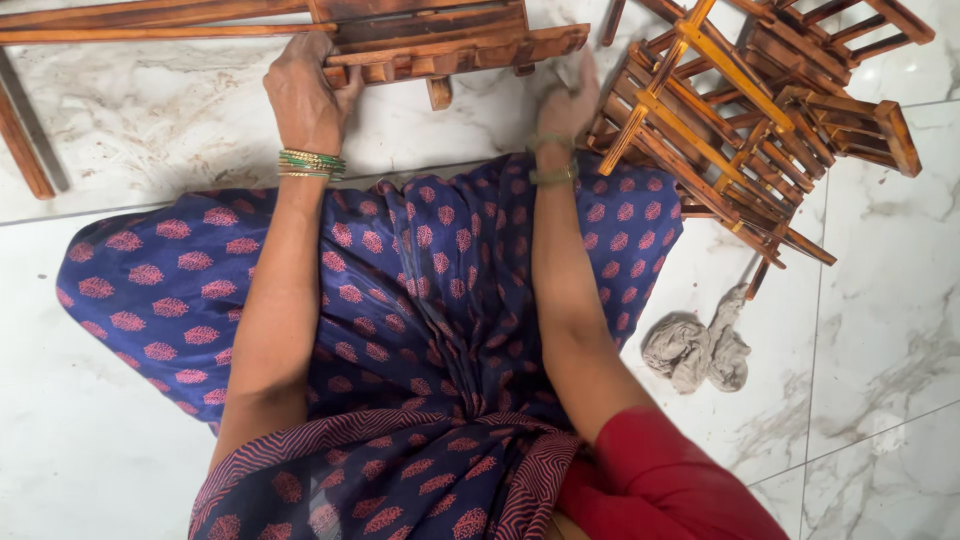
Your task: The person sits on the floor and wipes a small wooden stool with a cloth, cleaning the seat and legs. The person repositions the stool to access different sides and continues wiping until the clip ends.
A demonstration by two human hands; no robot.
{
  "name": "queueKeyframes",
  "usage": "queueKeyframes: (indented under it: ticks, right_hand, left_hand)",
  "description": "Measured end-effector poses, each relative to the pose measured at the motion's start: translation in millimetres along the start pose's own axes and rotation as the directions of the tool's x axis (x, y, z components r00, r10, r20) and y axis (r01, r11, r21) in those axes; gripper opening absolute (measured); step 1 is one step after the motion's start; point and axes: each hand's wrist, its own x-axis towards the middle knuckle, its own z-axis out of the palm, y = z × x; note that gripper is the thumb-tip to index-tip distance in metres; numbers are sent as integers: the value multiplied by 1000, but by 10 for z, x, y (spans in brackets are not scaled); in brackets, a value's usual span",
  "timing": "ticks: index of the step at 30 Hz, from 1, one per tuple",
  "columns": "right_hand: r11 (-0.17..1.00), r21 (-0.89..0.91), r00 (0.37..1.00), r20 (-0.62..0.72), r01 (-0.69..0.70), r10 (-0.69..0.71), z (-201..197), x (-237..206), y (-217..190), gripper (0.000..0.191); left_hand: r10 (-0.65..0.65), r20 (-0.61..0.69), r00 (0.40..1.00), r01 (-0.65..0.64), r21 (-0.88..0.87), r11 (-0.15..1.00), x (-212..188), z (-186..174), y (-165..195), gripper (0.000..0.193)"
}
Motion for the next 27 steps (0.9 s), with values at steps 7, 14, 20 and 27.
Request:
queueKeyframes:
  ticks: [7, 14, 20, 27]
  right_hand:
    - [850, -476, 961, 250, 225, -115, 118, 45, 102, 23]
    - [725, -632, 951, 290, 275, -108, 100, -282, 41, 15]
    - [852, -503, 971, 237, 143, -23, 113, -616, -216, 46]
    - [553, -833, 904, 257, 29, 340, 416, -376, -73, 32]
  left_hand:
    - [-31, 43, 999, 31, 5, 999, 17, -25, 23, 30]
    - [98, -78, 992, -92, 80, 992, -15, -2, 10, 35]
    - [-6, 7, 1000, 5, 23, 1000, 10, 18, -14, 30]
    - [17, 13, 1000, -17, -13, 1000, 16, 0, -35, 29]
